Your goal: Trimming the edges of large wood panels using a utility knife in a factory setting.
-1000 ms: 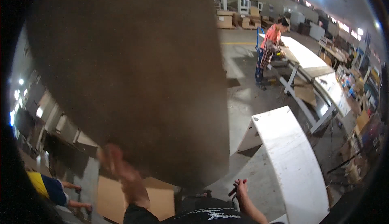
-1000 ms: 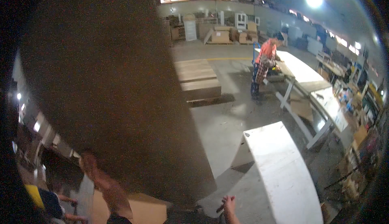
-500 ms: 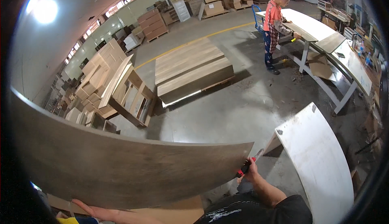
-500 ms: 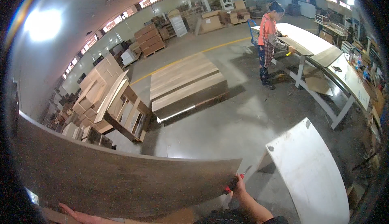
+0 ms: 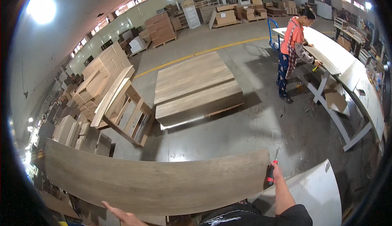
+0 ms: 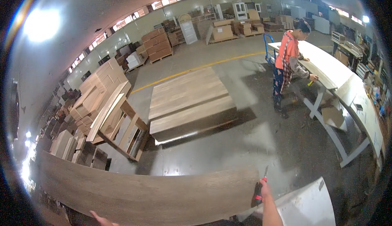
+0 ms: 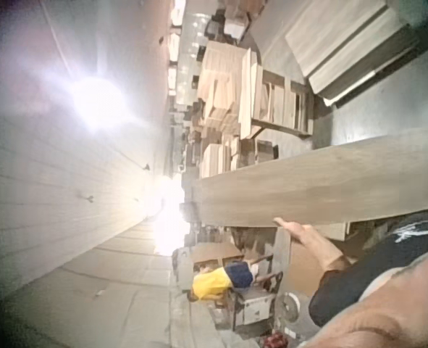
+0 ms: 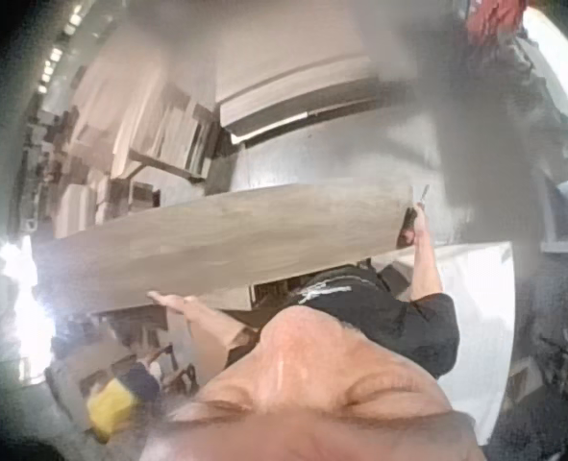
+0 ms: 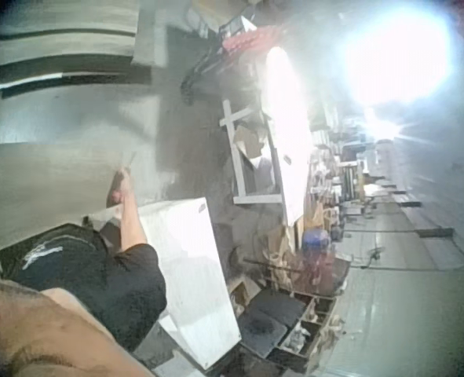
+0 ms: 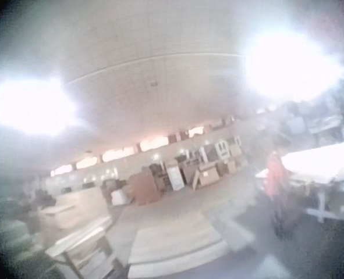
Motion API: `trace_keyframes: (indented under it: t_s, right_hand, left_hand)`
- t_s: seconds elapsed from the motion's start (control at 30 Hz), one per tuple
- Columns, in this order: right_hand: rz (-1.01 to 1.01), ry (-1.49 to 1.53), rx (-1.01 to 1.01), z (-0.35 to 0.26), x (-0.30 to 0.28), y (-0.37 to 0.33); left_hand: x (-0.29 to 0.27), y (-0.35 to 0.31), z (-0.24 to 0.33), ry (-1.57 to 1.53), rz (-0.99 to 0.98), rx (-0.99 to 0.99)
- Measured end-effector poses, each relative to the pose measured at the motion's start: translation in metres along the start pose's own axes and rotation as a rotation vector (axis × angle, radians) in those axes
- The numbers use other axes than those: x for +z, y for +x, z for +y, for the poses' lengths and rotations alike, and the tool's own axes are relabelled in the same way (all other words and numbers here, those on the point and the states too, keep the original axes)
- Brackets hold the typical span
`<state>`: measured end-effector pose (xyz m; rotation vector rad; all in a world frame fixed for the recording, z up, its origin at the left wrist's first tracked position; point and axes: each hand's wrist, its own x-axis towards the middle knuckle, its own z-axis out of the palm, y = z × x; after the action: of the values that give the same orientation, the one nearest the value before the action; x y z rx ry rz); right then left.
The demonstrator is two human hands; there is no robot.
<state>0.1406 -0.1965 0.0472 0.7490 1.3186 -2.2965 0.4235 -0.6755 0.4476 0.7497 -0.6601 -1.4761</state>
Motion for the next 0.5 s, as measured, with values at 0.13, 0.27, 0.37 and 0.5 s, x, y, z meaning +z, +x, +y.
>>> trace_keyframes:
  t_s: [0.13,0.27,0.37,0.5]
  right_hand:
    - [0.307,-0.330,-0.260,-0.083,0.016,0.088]
    - [0.509,-0.625,-0.384,-0.154,0.043,0.169]
    - [0.538,-0.826,-0.390,-0.208,0.066,0.202]
    - [0.698,-0.863,-0.443,-0.240,0.091,0.233]
  left_hand:
    - [-0.043,0.125,-0.178,0.039,-0.022,-0.215]
    - [0.012,0.185,-0.333,0.106,-0.042,-0.365]
    - [0.059,0.205,-0.416,0.206,0.004,-0.429]
    - [0.140,0.219,-0.512,0.244,0.077,-0.580]
